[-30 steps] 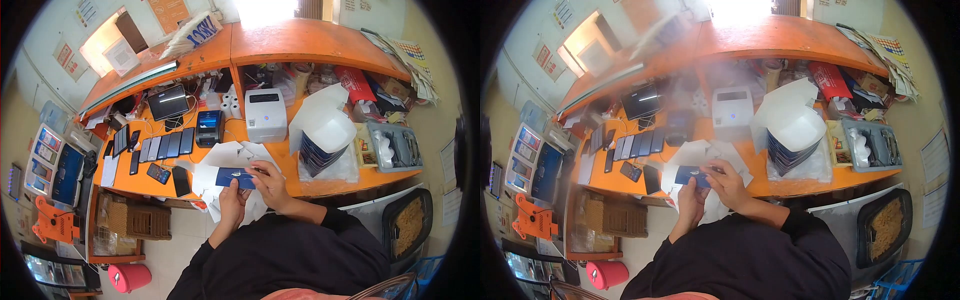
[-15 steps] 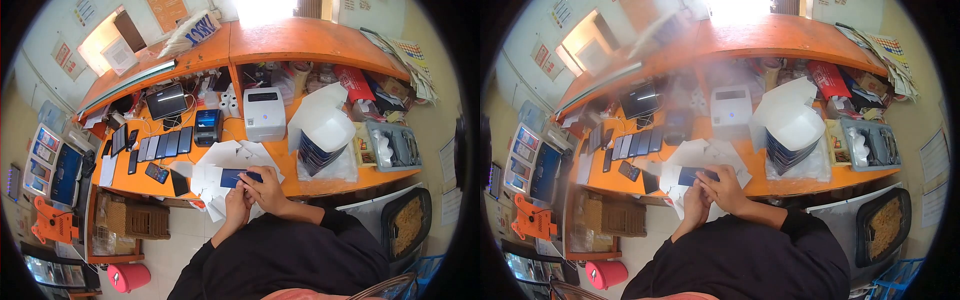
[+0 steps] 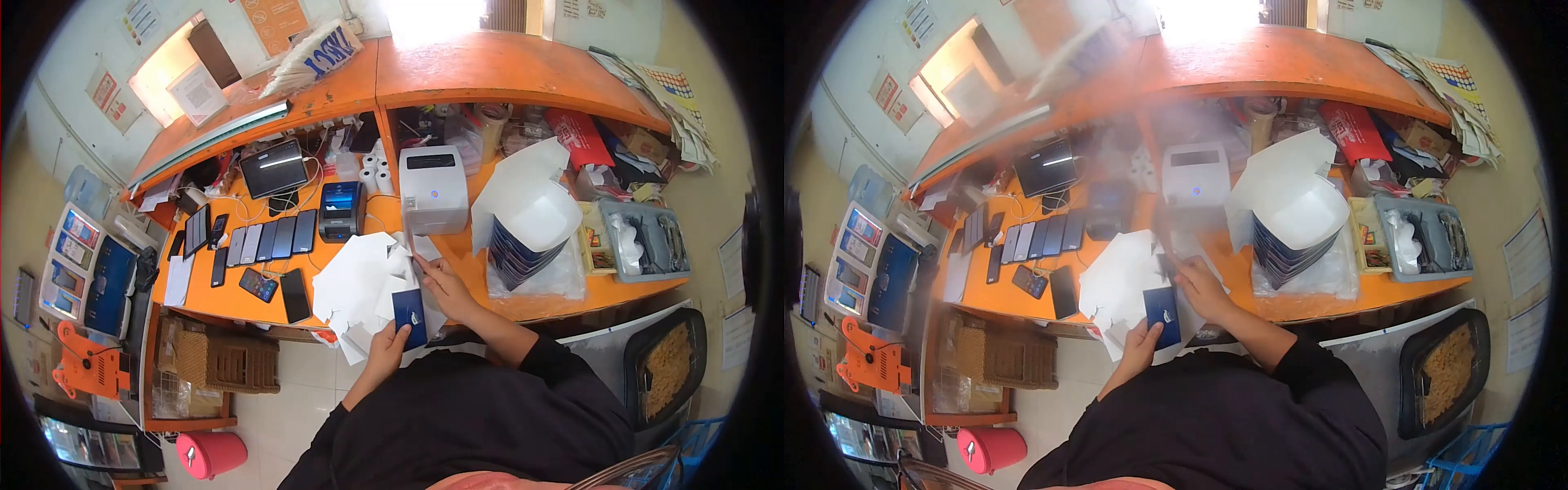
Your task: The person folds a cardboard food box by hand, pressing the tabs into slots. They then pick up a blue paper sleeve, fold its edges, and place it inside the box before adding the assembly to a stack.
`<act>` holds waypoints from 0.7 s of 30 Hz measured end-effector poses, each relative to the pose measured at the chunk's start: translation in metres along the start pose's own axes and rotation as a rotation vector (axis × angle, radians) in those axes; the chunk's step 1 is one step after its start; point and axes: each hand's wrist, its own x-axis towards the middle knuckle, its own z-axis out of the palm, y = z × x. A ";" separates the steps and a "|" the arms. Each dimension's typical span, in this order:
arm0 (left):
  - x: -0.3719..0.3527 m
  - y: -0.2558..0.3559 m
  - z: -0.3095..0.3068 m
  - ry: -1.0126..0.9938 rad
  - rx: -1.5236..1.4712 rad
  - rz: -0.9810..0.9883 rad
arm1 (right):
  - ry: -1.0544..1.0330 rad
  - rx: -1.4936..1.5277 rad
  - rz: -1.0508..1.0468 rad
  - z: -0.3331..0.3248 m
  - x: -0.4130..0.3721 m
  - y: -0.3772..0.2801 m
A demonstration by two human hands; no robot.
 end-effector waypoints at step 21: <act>0.013 0.038 -0.002 0.092 0.641 0.298 | -0.186 -0.176 -0.327 -0.028 0.007 -0.052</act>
